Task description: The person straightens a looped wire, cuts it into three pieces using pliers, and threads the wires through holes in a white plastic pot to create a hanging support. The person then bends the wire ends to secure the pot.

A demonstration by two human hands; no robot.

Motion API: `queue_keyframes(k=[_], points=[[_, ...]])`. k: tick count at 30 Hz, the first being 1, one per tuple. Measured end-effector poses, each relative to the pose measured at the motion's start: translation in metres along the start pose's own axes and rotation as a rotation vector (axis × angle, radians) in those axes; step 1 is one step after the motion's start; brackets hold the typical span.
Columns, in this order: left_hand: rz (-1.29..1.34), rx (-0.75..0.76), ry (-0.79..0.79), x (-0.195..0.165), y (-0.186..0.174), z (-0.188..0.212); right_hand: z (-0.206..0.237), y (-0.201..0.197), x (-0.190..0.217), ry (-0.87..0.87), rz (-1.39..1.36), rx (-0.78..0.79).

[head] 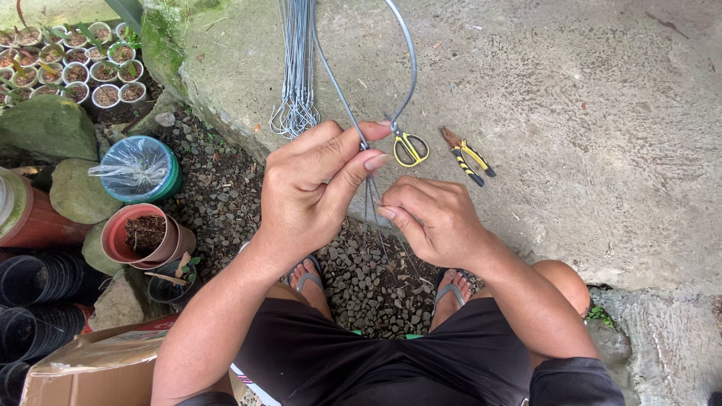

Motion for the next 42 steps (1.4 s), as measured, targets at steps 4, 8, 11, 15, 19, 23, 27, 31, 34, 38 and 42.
queue_keyframes(k=[4, 8, 11, 15, 19, 23, 27, 31, 34, 38, 42], points=[[-0.016, -0.033, 0.011, 0.001, -0.002, -0.002, 0.002, 0.0, -0.004, 0.029, 0.023, 0.007], [-0.056, -0.019, -0.003, 0.002, -0.003, -0.003, 0.003, 0.001, -0.008, 0.027, 0.0, -0.002], [0.011, -0.032, -0.039, 0.004, -0.003, -0.003, 0.004, 0.002, -0.011, 0.04, -0.073, -0.06], [0.039, -0.066, -0.018, 0.002, -0.005, -0.005, 0.016, 0.001, 0.0, -0.029, -0.063, -0.273], [0.003, -0.099, -0.011, 0.004, -0.009, -0.003, 0.03, 0.017, 0.002, 0.039, -0.012, -0.329], [0.004, -0.134, -0.023, 0.007, -0.011, -0.005, 0.034, 0.033, 0.004, 0.059, 0.035, -0.344], [-0.016, -0.162, -0.059, 0.013, -0.017, -0.003, 0.031, 0.05, -0.005, 0.176, -0.129, -0.334], [0.005, -0.18, -0.076, 0.021, -0.027, 0.005, 0.025, 0.063, -0.013, 0.243, -0.212, -0.295], [0.072, -0.166, -0.09, 0.027, -0.032, 0.011, 0.02, 0.069, -0.012, 0.189, -0.239, -0.284], [0.077, -0.147, -0.115, 0.033, -0.044, 0.018, 0.014, 0.076, -0.009, 0.158, -0.188, -0.271], [0.032, -0.152, -0.07, 0.03, -0.054, 0.026, 0.006, 0.084, 0.002, 0.078, -0.157, -0.236]])
Point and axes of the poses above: each hand's wrist, its own z-axis away from the middle knuckle, its own y-axis out of the palm, x = y × z, the point moved 8 cm from there along -z, towards the middle knuckle, and after that the axes turned 11 degrees about -z, right-handed, at the moved point
